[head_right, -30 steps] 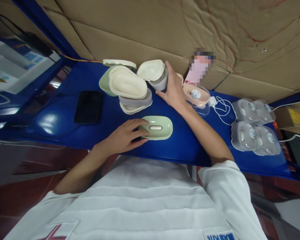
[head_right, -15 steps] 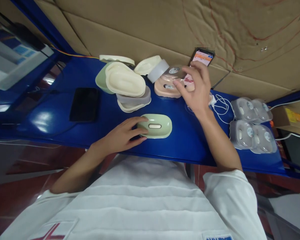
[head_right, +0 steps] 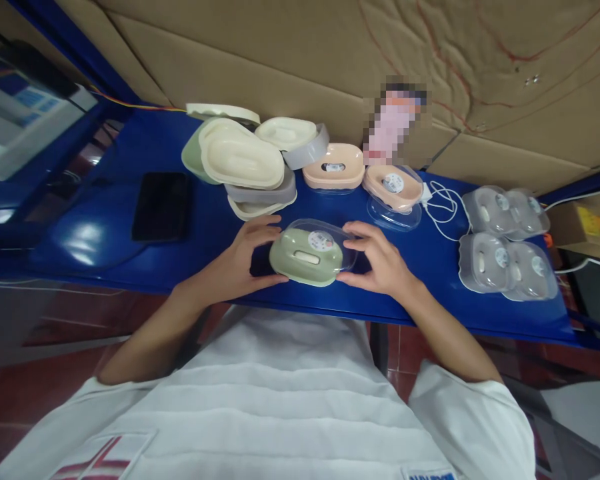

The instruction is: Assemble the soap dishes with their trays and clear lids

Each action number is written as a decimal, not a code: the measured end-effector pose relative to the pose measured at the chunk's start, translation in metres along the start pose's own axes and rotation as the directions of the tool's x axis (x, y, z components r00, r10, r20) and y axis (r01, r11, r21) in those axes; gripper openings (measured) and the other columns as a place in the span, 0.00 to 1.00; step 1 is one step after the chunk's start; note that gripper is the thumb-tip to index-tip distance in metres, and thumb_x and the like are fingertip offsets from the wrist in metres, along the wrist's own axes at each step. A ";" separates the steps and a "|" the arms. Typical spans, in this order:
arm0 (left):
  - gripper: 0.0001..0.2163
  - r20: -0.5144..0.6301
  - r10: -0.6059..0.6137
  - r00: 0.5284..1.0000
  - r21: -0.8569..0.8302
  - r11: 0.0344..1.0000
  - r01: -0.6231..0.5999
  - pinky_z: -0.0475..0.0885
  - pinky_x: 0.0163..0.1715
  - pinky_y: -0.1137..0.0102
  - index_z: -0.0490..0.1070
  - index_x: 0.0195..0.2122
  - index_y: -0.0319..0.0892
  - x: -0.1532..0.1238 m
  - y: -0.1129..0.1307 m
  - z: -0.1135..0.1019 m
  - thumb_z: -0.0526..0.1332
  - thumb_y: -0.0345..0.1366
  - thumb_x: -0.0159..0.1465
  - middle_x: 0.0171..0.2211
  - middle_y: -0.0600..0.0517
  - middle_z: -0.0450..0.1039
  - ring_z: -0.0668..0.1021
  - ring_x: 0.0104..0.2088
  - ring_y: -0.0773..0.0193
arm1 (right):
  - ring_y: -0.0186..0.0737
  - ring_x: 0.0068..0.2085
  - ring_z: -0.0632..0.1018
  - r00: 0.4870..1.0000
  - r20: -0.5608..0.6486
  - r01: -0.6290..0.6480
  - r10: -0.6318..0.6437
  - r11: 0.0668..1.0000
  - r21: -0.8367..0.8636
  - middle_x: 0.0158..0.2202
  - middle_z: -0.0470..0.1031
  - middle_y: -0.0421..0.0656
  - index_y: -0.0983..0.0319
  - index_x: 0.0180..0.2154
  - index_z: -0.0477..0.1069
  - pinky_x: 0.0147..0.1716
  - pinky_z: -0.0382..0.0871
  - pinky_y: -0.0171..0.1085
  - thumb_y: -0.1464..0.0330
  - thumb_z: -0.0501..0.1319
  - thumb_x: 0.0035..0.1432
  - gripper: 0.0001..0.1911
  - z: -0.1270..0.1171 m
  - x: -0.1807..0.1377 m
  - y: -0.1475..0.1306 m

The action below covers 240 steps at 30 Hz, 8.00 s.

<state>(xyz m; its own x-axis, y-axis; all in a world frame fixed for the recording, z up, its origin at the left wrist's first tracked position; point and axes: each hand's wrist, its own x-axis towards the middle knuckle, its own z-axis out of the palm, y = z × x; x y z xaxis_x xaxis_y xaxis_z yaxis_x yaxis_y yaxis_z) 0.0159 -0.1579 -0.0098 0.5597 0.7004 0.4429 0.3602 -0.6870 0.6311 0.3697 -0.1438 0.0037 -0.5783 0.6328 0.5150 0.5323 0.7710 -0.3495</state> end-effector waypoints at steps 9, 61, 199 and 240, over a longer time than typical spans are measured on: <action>0.29 0.052 0.010 0.999 0.087 0.996 -0.015 0.70 0.73 0.43 0.60 0.72 0.51 -0.001 0.000 -0.004 0.69 0.39 0.74 0.73 0.37 0.60 0.69 0.74 0.43 | 0.59 0.71 0.75 0.946 0.301 0.151 -0.118 0.985 -0.089 0.72 0.72 0.50 0.49 0.71 0.70 0.66 0.75 0.60 0.54 0.63 0.74 0.28 0.007 0.008 -0.015; 0.17 0.221 -0.002 0.975 0.290 0.955 -0.064 0.73 0.66 0.46 0.74 0.64 0.40 -0.003 -0.006 0.000 0.59 0.41 0.80 0.69 0.36 0.70 0.74 0.69 0.42 | 0.73 0.69 0.70 0.434 -0.664 -0.893 0.610 0.196 -0.404 0.66 0.67 0.73 0.61 0.66 0.67 0.62 0.64 0.73 0.43 0.79 0.49 0.51 -0.193 -0.171 0.138; 0.13 0.110 0.322 0.940 0.272 0.900 -0.340 0.74 0.68 0.49 0.76 0.56 0.41 -0.006 0.022 0.016 0.68 0.40 0.75 0.62 0.39 0.77 0.78 0.65 0.48 | 0.61 0.78 0.63 0.983 0.100 -0.152 0.155 0.988 -0.038 0.74 0.67 0.48 0.47 0.75 0.64 0.73 0.69 0.66 0.62 0.71 0.70 0.37 0.029 -0.042 -0.076; 0.37 0.025 0.001 1.000 0.053 0.999 -0.003 0.69 0.73 0.41 0.51 0.79 0.51 -0.009 0.013 0.016 0.69 0.37 0.74 0.77 0.35 0.53 0.64 0.76 0.40 | 0.59 0.70 0.75 0.967 0.256 -0.007 0.017 0.999 -0.040 0.71 0.71 0.53 0.54 0.65 0.69 0.66 0.74 0.58 0.56 0.68 0.67 0.29 -0.005 0.020 -0.047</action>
<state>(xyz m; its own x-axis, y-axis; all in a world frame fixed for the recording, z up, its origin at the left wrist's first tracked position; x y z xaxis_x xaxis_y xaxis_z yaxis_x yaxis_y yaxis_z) 0.0278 -0.1762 -0.0155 0.5788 0.6943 0.4277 0.3975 -0.6982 0.5954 0.3365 -0.1676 0.0342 -0.7082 0.6428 0.2919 0.5604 0.7634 -0.3213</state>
